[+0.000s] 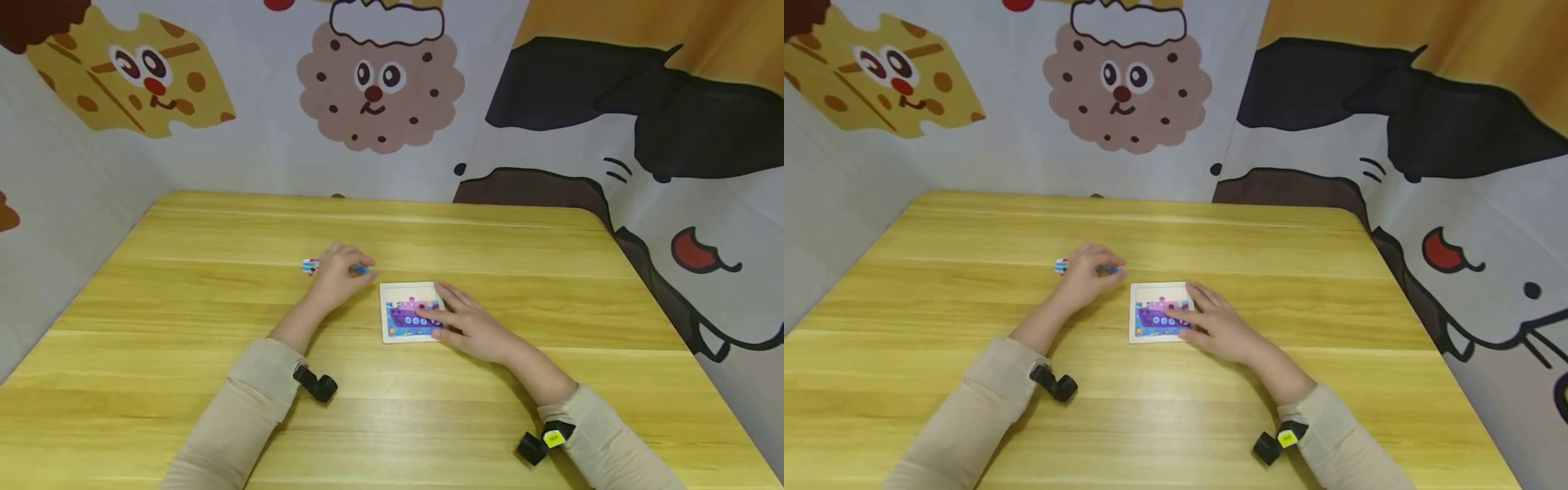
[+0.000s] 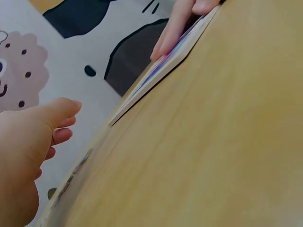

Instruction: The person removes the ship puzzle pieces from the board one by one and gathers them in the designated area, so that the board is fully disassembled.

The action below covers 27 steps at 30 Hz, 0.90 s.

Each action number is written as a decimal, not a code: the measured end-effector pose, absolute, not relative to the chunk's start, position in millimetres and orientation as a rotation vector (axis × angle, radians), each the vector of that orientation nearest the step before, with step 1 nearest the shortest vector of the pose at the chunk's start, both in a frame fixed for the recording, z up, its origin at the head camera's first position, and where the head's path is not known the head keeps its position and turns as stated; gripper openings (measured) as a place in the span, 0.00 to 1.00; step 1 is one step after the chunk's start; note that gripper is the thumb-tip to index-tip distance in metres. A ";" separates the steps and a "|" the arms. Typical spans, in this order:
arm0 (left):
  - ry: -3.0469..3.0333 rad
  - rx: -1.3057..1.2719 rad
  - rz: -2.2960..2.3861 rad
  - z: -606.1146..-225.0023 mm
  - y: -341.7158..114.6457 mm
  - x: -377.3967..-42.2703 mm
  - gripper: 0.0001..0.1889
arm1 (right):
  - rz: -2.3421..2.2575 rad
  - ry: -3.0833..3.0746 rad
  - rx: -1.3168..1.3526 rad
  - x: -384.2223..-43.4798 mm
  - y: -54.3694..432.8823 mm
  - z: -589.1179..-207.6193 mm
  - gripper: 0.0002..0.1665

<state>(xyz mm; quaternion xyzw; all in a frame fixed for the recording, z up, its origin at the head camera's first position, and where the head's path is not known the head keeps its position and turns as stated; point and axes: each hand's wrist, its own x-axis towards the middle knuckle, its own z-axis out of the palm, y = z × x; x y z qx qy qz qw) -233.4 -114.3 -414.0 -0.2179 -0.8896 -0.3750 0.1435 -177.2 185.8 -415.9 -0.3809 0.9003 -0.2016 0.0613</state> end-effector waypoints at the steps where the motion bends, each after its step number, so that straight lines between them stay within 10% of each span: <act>1: -2.560 -0.640 -1.096 -414.0 -113.2 -231.6 0.11 | -0.611 2.723 -1.152 -177.3 186.0 -415.8 0.26; 27: -2.699 -0.856 -1.057 -415.1 -96.6 -203.7 0.16 | -0.581 2.733 -1.142 -180.1 186.2 -418.7 0.27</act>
